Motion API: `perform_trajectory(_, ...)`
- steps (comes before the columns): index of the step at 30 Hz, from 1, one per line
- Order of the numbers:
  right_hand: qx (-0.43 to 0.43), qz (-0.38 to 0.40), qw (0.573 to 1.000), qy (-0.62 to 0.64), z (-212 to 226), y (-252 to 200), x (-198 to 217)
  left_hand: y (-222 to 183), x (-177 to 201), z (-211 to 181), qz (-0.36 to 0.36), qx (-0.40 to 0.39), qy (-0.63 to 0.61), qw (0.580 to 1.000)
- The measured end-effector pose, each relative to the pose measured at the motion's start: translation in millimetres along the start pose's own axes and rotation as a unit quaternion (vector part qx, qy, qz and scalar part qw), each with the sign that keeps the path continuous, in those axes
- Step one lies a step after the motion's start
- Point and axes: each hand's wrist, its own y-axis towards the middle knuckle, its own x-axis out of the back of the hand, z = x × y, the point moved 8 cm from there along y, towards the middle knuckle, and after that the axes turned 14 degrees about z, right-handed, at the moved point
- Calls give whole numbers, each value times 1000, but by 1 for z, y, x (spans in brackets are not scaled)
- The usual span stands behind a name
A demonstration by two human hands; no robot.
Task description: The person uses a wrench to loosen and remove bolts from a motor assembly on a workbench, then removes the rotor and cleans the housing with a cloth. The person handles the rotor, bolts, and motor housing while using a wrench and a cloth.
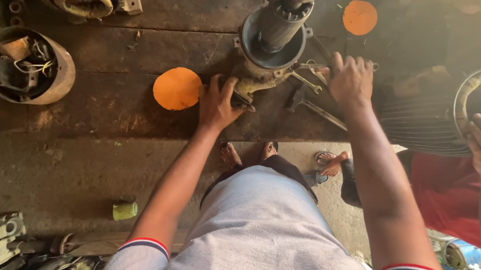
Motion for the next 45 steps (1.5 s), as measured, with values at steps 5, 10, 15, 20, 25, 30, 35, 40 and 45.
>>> perform_trajectory(5, -12, 3, 1000, 18, 4, -5, 0, -3, -1, -6, -23, 3, 9, 1000)
perform_trajectory(10, -119, 26, 987, 104, 16, -35, -1, 1, -4, -3, -2, -5, -4, 1000)
perform_trajectory(15, -49, -26, 991, 124, 22, -36, 30, 7, 10, 0, -34, 10, -70, 997)
perform_trajectory(20, 48, 29, 982, 179, 11, -51, 34, 4, 0, 5, 9, 31, -131, 991)
perform_trajectory(25, 55, 47, 986, 148, -2, -31, 42, 8, 11, -5, -54, -61, -167, 983)
perform_trajectory(30, 60, -8, 981, 183, -11, -28, 29, 5, 4, -3, -20, 13, -168, 985)
perform_trajectory(35, 10, -50, 978, 201, -29, -17, 9, 4, 5, -11, -22, 20, -142, 989)
perform_trajectory(40, -11, 103, 972, 210, -34, 2, -16, 2, 4, -13, -29, 45, -158, 986)
perform_trajectory(45, -8, 14, 971, 240, -38, 3, 1, -4, 2, -21, -47, 43, -144, 988)
